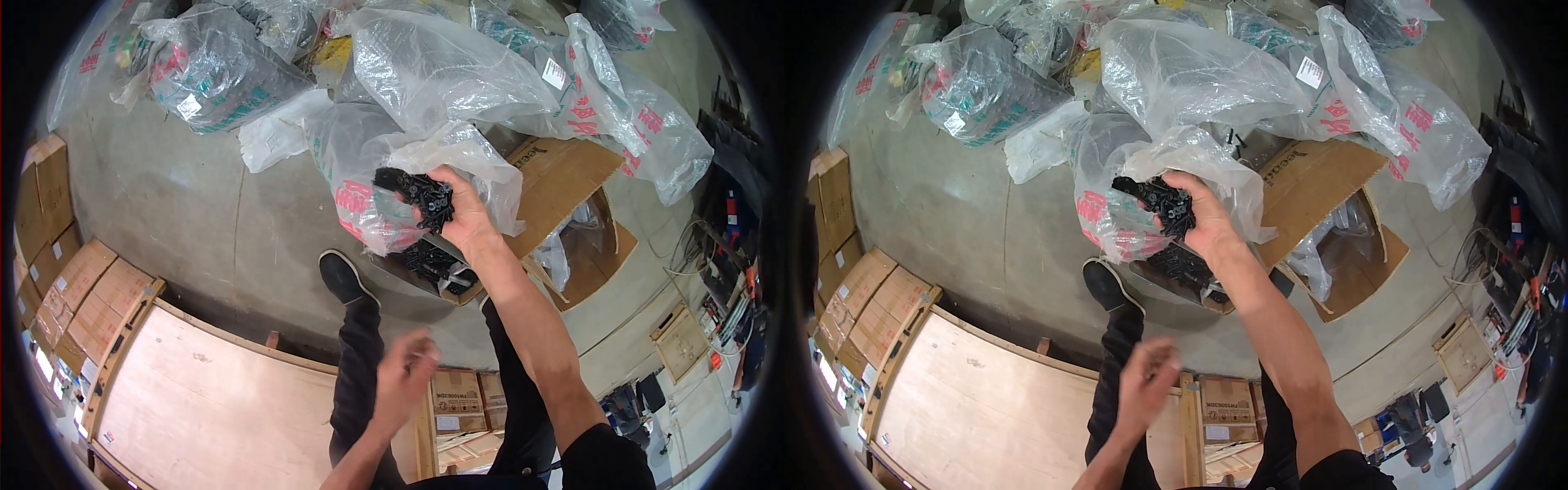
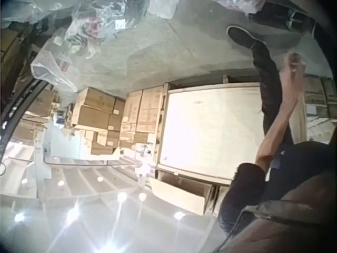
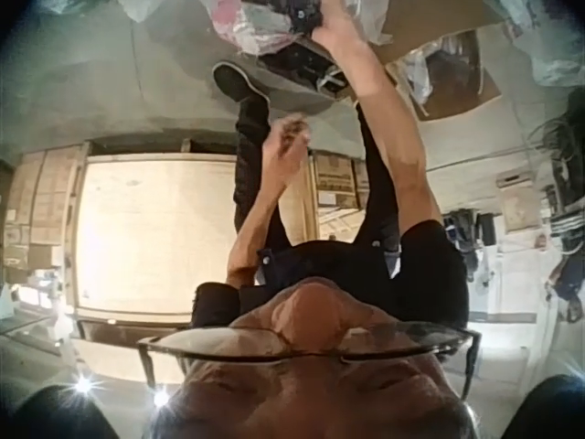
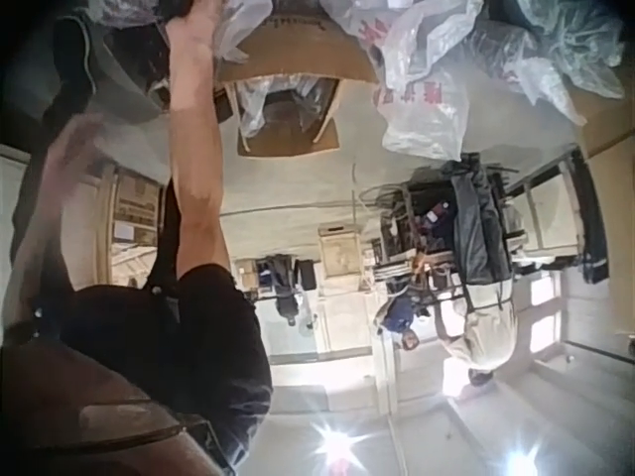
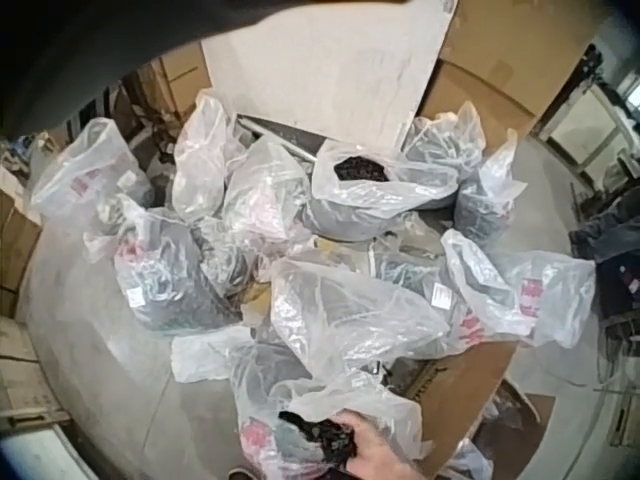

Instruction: Assemble components of a treadmill on a factory floor using a power drill and hand tools.

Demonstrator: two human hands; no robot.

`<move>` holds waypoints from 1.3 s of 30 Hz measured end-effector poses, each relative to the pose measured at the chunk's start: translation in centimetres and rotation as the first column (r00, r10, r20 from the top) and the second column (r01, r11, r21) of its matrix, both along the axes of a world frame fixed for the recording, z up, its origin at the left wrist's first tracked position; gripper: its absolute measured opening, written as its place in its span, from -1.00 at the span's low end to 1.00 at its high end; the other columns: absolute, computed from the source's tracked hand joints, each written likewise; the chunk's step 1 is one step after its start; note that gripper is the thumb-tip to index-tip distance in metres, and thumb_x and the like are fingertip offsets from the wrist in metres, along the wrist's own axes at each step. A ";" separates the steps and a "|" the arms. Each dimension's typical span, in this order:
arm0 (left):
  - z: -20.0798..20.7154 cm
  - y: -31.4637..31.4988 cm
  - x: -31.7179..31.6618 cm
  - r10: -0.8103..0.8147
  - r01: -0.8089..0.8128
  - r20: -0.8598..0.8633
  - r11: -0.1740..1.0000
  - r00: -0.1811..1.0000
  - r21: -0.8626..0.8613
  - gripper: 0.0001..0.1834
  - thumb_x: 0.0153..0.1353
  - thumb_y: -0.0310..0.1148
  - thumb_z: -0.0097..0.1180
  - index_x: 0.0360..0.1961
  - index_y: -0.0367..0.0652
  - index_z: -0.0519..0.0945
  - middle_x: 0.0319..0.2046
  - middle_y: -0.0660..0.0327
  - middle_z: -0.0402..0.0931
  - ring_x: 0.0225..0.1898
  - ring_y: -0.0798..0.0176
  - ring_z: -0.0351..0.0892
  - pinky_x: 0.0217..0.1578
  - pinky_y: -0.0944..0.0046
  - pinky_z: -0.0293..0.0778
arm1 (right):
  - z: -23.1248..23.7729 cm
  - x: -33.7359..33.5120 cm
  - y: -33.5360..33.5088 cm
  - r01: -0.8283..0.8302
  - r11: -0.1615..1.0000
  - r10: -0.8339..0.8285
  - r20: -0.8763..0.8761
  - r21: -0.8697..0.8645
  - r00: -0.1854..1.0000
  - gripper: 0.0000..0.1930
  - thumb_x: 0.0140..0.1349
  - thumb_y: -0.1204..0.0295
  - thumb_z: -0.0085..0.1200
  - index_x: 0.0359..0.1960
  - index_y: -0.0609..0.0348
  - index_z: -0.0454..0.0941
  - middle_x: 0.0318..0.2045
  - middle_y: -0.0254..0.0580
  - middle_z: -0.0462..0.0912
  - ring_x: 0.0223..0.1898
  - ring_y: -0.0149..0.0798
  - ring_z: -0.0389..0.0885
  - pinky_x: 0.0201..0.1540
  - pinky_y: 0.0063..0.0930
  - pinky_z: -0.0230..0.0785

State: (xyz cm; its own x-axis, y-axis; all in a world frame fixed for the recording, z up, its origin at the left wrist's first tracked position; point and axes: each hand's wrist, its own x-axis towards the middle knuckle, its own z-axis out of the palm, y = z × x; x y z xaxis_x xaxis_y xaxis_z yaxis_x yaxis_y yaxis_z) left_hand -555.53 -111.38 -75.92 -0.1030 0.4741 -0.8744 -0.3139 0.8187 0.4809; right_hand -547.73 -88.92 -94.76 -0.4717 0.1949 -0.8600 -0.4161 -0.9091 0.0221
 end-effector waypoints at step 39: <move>-5.7 -0.1 5.1 -0.316 0.308 -0.239 0.949 0.918 -0.071 -0.57 0.25 -0.31 0.31 0.07 -0.30 0.52 -0.05 -0.05 0.58 -0.02 -0.08 0.63 -0.10 0.00 0.59 | 2.3 5.4 -14.2 -0.874 0.184 0.348 0.802 0.449 0.485 -0.82 0.34 0.50 0.15 -0.07 0.19 0.70 -0.01 -0.05 0.69 -0.04 -0.16 0.70 -0.04 -0.37 0.53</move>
State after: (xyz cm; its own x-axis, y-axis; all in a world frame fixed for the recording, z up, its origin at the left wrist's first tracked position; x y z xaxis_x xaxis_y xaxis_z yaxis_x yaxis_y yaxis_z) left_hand -550.47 -111.47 -81.60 -0.1667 0.4896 -0.8558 0.0835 0.8719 0.4826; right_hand -542.33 -103.13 -92.43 -0.4067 0.6622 -0.6294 0.5930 -0.3327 -0.7332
